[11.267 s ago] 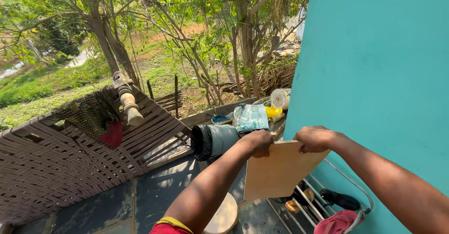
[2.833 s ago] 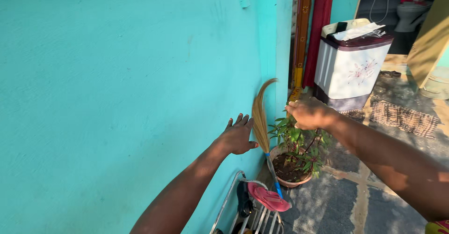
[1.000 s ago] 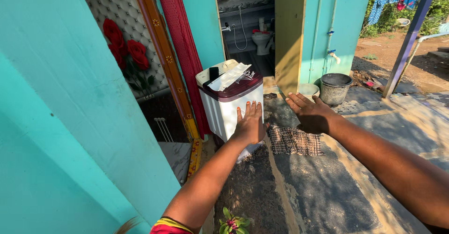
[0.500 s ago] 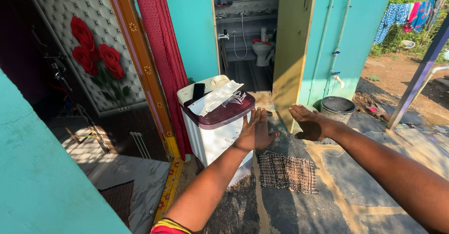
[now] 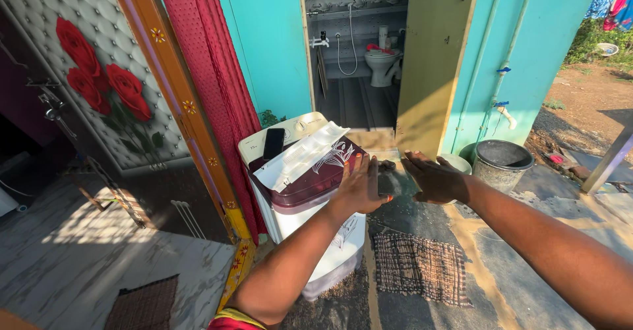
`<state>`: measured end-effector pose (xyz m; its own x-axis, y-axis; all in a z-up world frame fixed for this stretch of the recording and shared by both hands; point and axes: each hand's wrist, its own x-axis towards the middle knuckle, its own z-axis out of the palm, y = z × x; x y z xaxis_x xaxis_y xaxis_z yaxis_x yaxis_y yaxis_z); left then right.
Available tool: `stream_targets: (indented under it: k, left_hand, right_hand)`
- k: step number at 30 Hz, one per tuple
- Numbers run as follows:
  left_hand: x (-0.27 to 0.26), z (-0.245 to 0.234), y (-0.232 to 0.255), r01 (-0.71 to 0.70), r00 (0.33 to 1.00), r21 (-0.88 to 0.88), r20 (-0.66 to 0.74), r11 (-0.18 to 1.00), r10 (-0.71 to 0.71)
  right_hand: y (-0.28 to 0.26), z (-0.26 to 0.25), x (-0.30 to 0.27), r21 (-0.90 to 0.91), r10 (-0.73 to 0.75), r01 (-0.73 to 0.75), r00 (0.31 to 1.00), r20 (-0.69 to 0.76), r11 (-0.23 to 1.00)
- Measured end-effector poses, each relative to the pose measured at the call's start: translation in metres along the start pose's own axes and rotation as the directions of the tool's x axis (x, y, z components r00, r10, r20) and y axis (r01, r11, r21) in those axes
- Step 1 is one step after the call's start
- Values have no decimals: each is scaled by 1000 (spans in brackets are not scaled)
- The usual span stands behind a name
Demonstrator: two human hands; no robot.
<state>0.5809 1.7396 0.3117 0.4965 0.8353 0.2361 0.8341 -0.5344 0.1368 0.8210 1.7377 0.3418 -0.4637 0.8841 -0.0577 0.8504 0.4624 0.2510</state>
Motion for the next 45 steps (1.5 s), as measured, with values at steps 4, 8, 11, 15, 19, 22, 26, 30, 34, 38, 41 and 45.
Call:
stream_targets:
  k: [4, 8, 11, 15, 19, 22, 26, 30, 34, 38, 41, 45]
  left_hand:
    - [62, -9, -38, 22, 996, -2, 92, 1000, -22]
    - [118, -8, -79, 23, 991, -4, 130, 1000, -22]
    - [160, -1, -95, 21, 994, -3, 107, 1000, -21]
    - [212, 14, -103, -12, 989, 83, 145, 996, -1]
    - [261, 34, -112, -22, 993, 2, 118, 1000, 21]
    - [303, 49, -116, -26, 989, -16, 142, 1000, 28]
    - [364, 53, -123, 10, 984, -4, 178, 1000, -10]
    - [417, 48, -126, 111, 986, 18, 121, 994, -112]
    - [449, 52, -142, 162, 970, 50, 174, 985, -169]
    - [480, 62, -174, 211, 948, 113, 219, 971, -232]
    - [499, 74, -199, 233, 943, 123, 212, 965, -255]
    - [534, 82, -236, 290, 937, 86, 176, 953, -302]
  right_hand:
    - [26, -2, 69, -27, 43, -41, 996, 75, 999]
    - [46, 3, 119, -175, 65, -65, 998, -7, 982]
    - [69, 4, 142, -190, 55, -60, 998, -30, 980]
    - [104, 14, 175, -153, 50, -54, 998, -27, 987]
    - [145, 27, 207, -210, 58, -59, 998, -10, 976]
    - [184, 33, 237, -197, 54, -55, 998, -11, 979]
    - [236, 36, 283, -204, 18, -20, 1000, -11, 979]
    - [296, 40, 331, -231, -16, 12, 1000, -13, 973]
    - [329, 45, 381, -163, 17, -15, 1000, 11, 986]
    - [340, 44, 424, -125, -1, 4, 1000, 28, 992]
    - [338, 43, 455, -144, -24, 32, 998, 63, 989]
    - [341, 38, 508, -142, -65, 76, 995, 80, 987]
